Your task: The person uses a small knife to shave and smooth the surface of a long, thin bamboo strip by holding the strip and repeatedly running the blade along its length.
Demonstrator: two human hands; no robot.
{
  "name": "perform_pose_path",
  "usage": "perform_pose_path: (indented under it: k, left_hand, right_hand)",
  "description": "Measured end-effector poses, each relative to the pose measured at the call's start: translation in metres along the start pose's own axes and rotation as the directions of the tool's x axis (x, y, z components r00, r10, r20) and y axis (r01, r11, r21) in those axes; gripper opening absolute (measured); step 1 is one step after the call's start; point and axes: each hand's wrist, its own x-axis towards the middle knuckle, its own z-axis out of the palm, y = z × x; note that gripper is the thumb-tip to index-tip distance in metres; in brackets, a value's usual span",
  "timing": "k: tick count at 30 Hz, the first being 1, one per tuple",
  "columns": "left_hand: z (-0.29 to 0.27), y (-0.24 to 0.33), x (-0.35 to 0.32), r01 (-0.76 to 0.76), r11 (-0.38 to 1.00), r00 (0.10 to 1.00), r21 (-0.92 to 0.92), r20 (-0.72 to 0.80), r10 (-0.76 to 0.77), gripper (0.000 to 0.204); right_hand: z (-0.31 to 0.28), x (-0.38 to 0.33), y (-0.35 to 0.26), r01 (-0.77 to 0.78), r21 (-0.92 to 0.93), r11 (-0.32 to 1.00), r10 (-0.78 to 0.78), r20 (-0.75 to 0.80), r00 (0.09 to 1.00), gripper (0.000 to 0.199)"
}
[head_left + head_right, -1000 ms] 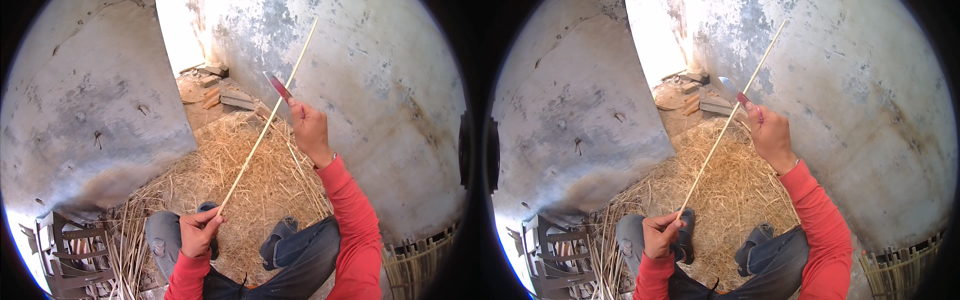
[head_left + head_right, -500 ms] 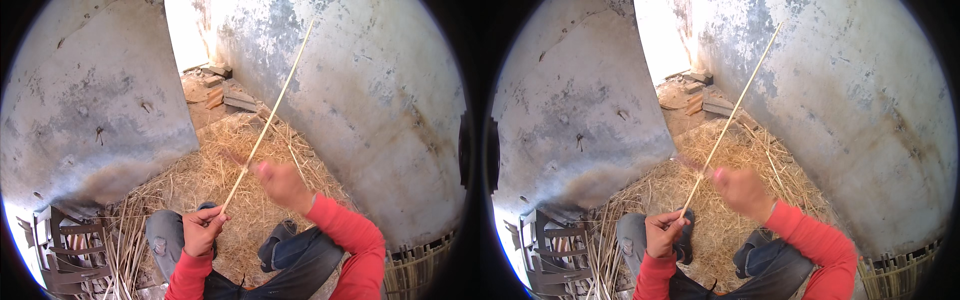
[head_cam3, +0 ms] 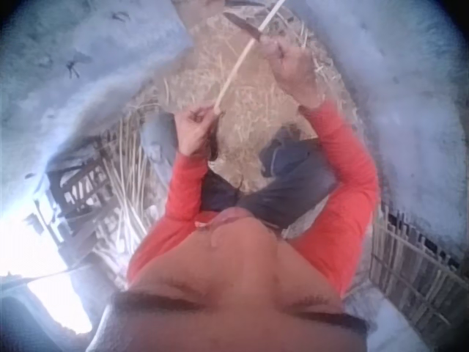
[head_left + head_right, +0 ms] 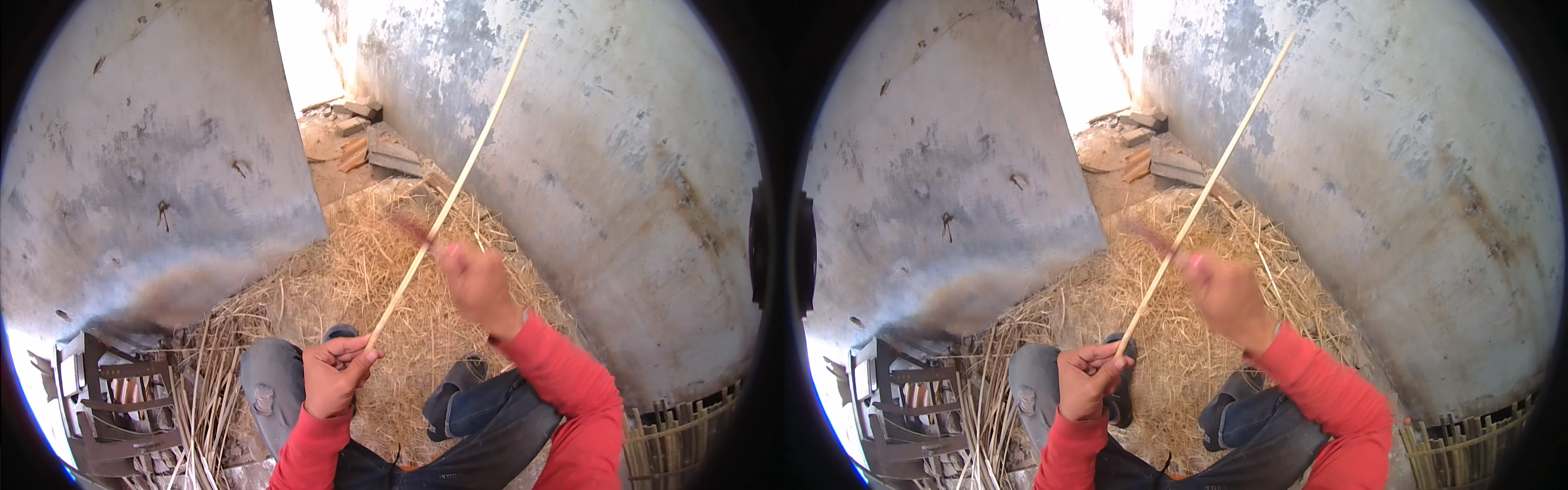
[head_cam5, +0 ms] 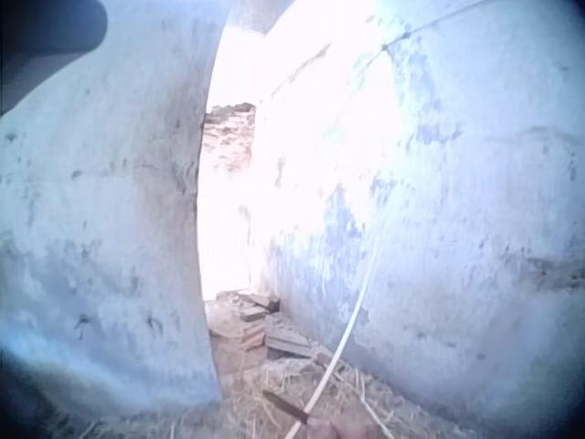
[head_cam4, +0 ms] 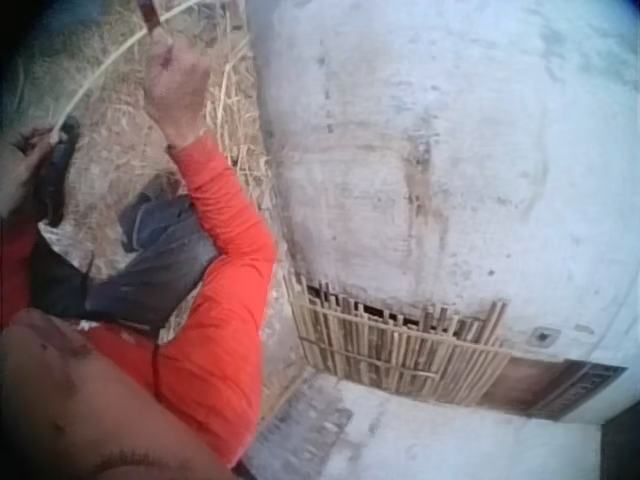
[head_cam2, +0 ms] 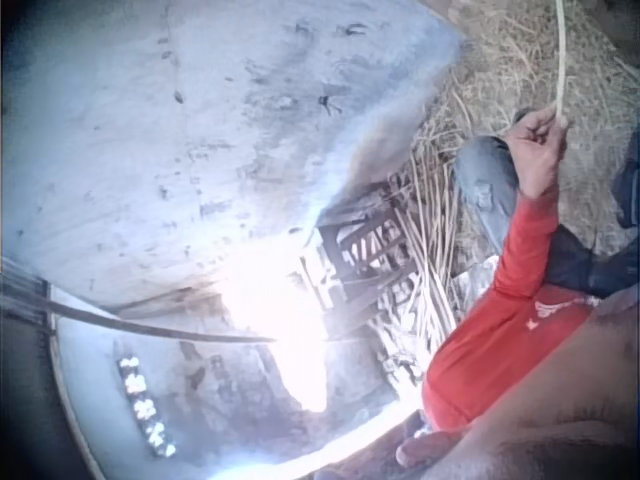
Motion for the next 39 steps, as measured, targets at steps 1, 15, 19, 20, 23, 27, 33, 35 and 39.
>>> perform_pose_path:
  k: [1,15,19,20,23,27,33,35,39]
  left_hand:
    - [0.002,0.000,-0.001,-0.010,1.000,1.000,-0.013,-0.002,0.010,0.023]
    - [0.014,-0.001,0.005,-0.009,0.997,0.999,-0.079,0.037,0.012,0.021]
    - [0.013,-0.006,0.009,0.016,1.000,0.997,-0.013,0.071,-0.015,0.022]
    - [0.013,-0.005,0.007,0.022,1.000,0.998,-0.006,0.065,-0.021,0.022]
    - [0.015,0.000,0.000,0.022,0.996,1.000,-0.085,0.021,-0.020,0.024]
    - [0.014,0.000,0.001,0.016,0.999,0.999,-0.029,0.033,-0.015,0.025]
    - [0.018,-0.004,0.001,0.018,1.000,1.000,-0.011,0.022,-0.017,0.027]
    - [0.021,-0.006,0.001,0.018,1.000,1.000,-0.011,0.016,-0.018,0.027]
    - [0.021,-0.017,0.005,-0.094,0.996,0.995,-0.002,-0.019,0.094,0.026]
  right_hand:
    - [-0.011,0.014,0.010,-0.093,0.014,0.996,0.094,-0.105,0.990,0.038]
    - [0.008,-0.011,-0.004,-0.134,0.090,0.987,0.137,-0.023,0.990,0.037]
    - [0.028,-0.053,-0.036,0.099,0.108,0.989,-0.117,0.174,0.978,0.034]
    - [0.028,-0.052,-0.036,0.094,0.117,0.989,-0.114,0.175,0.978,0.034]
    - [0.020,-0.037,-0.025,-0.114,0.248,0.962,0.084,0.126,0.988,0.036]
    - [-0.003,-0.021,-0.005,-0.288,0.441,0.850,0.309,0.025,0.951,0.033]
    - [-0.004,-0.019,-0.027,-0.396,0.519,0.758,0.352,0.187,0.917,0.022]
    - [0.000,-0.023,-0.028,-0.411,0.541,0.734,0.316,0.264,0.911,0.021]
    - [0.005,-0.027,-0.027,-0.390,0.506,0.769,0.249,0.325,0.913,0.017]
